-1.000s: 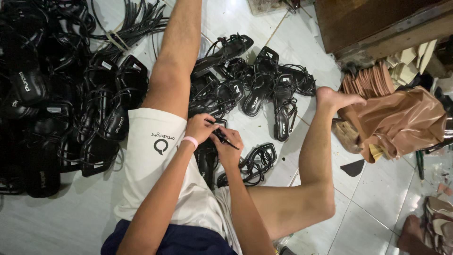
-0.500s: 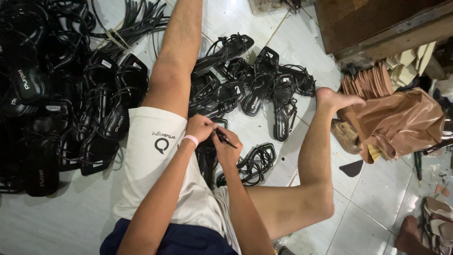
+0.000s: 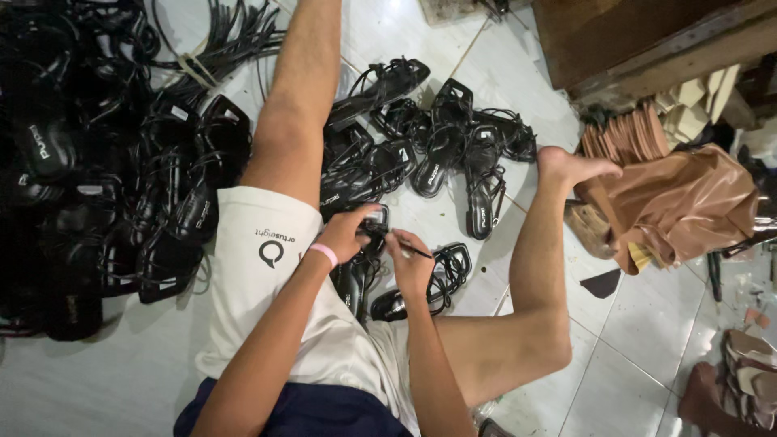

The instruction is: The person sits on the floor and assembles black sandals by threading straps through the sole and securing them. They handle multiple sandals and loose straps, working on one pair at a time.

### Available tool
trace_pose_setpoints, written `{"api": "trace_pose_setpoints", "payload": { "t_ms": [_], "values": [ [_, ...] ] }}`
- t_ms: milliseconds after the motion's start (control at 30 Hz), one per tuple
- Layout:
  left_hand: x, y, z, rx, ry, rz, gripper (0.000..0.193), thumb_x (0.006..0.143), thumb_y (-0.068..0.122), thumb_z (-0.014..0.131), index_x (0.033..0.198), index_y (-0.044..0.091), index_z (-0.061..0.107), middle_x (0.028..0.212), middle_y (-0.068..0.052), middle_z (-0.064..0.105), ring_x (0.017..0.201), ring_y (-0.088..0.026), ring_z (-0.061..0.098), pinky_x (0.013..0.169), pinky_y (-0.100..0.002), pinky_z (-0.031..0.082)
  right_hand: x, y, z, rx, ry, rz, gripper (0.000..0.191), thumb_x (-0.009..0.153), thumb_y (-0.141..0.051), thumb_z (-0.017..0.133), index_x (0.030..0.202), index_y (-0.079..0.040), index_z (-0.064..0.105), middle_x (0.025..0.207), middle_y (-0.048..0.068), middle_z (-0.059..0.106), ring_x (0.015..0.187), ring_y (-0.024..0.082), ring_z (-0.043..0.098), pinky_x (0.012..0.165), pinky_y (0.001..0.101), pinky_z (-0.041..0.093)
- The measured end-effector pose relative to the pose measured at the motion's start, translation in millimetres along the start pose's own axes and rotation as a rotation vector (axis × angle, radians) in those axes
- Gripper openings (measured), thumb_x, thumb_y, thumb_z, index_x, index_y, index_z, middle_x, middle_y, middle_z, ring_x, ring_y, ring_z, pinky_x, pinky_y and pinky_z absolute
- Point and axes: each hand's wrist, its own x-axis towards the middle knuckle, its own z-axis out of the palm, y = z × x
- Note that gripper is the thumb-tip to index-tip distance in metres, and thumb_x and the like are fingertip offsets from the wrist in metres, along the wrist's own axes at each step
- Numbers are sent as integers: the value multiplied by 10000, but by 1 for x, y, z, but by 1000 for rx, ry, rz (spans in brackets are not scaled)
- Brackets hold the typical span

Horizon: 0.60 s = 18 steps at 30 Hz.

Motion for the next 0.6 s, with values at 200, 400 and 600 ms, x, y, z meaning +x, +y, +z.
{"api": "trace_pose_setpoints", "payload": {
  "t_ms": [200,400,600],
  "values": [
    [2,-4,12,174,131,107,363,779,40,799,1126,116,723,1042,-176,750,991,-378,706,849,-439,552,1,9,6,249,4,129,318,920,-96,729,1201,43,676,968,47,743,851,110,731,763,254,608],
    [0,-1,12,196,104,47,309,803,44,757,1097,140,767,1033,-155,749,954,-364,709,824,-432,557,-7,31,-5,238,7,89,182,929,-46,728,1079,56,714,911,92,757,795,120,703,707,246,567],
    [-1,9,7,131,132,9,280,811,35,736,1053,159,796,1004,-136,768,901,-330,734,799,-394,578,-4,56,-5,256,-3,172,148,907,10,750,1036,75,718,870,104,737,729,123,668,669,251,545]
  ]
}}
